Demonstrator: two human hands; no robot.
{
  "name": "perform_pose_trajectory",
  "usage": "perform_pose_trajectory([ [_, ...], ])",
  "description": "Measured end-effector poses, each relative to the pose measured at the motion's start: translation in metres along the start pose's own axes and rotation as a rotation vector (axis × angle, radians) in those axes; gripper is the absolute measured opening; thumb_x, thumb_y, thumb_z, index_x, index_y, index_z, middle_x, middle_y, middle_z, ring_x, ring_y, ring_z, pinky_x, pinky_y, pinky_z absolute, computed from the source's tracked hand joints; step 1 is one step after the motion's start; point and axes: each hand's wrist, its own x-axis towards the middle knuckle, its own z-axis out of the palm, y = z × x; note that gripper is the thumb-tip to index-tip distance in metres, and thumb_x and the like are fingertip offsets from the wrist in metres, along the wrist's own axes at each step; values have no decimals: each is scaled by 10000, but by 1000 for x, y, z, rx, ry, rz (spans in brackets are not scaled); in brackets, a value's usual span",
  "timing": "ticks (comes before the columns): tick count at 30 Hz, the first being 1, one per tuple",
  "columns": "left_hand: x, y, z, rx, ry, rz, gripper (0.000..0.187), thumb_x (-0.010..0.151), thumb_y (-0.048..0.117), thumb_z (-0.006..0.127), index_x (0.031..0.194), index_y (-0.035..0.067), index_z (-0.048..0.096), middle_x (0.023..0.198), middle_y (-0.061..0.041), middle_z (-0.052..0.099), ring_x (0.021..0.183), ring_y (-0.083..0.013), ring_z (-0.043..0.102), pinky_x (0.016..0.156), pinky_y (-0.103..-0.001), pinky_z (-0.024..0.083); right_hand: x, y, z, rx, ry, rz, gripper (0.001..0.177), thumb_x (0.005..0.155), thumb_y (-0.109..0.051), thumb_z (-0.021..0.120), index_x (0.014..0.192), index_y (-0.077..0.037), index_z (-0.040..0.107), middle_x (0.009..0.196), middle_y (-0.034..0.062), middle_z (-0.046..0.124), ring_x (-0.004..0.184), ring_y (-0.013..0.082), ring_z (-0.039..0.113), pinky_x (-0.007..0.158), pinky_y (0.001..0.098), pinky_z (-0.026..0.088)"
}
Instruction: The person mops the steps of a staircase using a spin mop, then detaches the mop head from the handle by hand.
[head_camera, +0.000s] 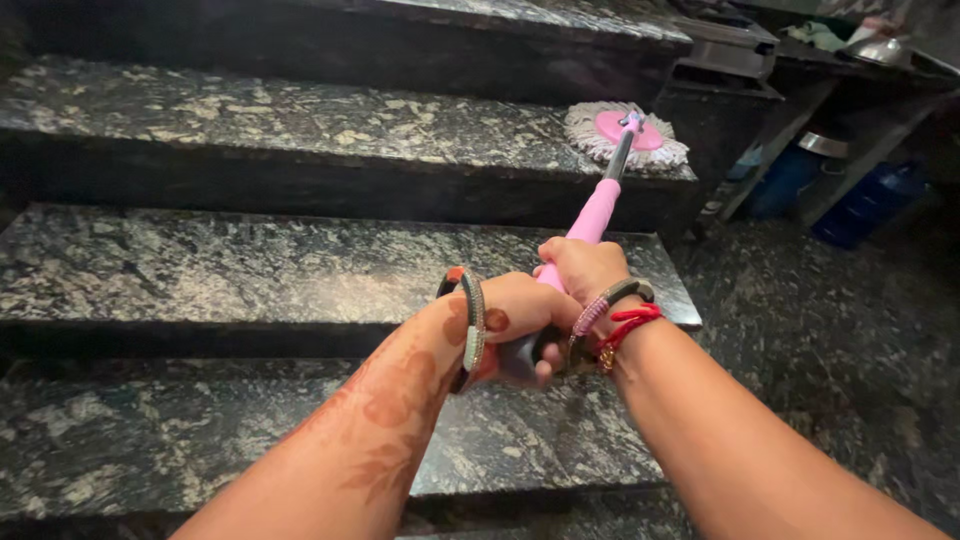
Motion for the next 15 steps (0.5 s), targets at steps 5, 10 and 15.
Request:
perform_pose_trajectory([
  [5, -1, -2, 0, 37, 25, -14, 110, 850, 59, 690, 838, 48, 581, 627, -19, 567, 472, -89, 531, 384, -247, 440, -6, -1, 0, -53, 30, -20, 298, 830, -195, 712, 965, 70, 738, 848, 159, 768, 682, 243, 723, 631, 403, 559],
  [10, -17, -5, -17, 11, 56, -80, 135, 844, 61, 676, 810, 44, 547, 611, -27, 527, 462, -109, 517, 380, -254, 441, -21, 2, 15, -59, -9, -7, 355, 835, -206, 709, 1025, 93, 684, 891, 201, 748, 681, 283, 713, 595, 435, 550],
  [15, -39, -6, -40, 24, 114, -67, 117, 843, 42, 662, 792, 45, 556, 618, -25, 527, 466, -101, 508, 385, -243, 428, -28, 0, 39, -38, -172, 54, 371, 864, -225, 682, 1006, 115, 634, 845, 215, 717, 643, 316, 682, 551, 463, 540],
])
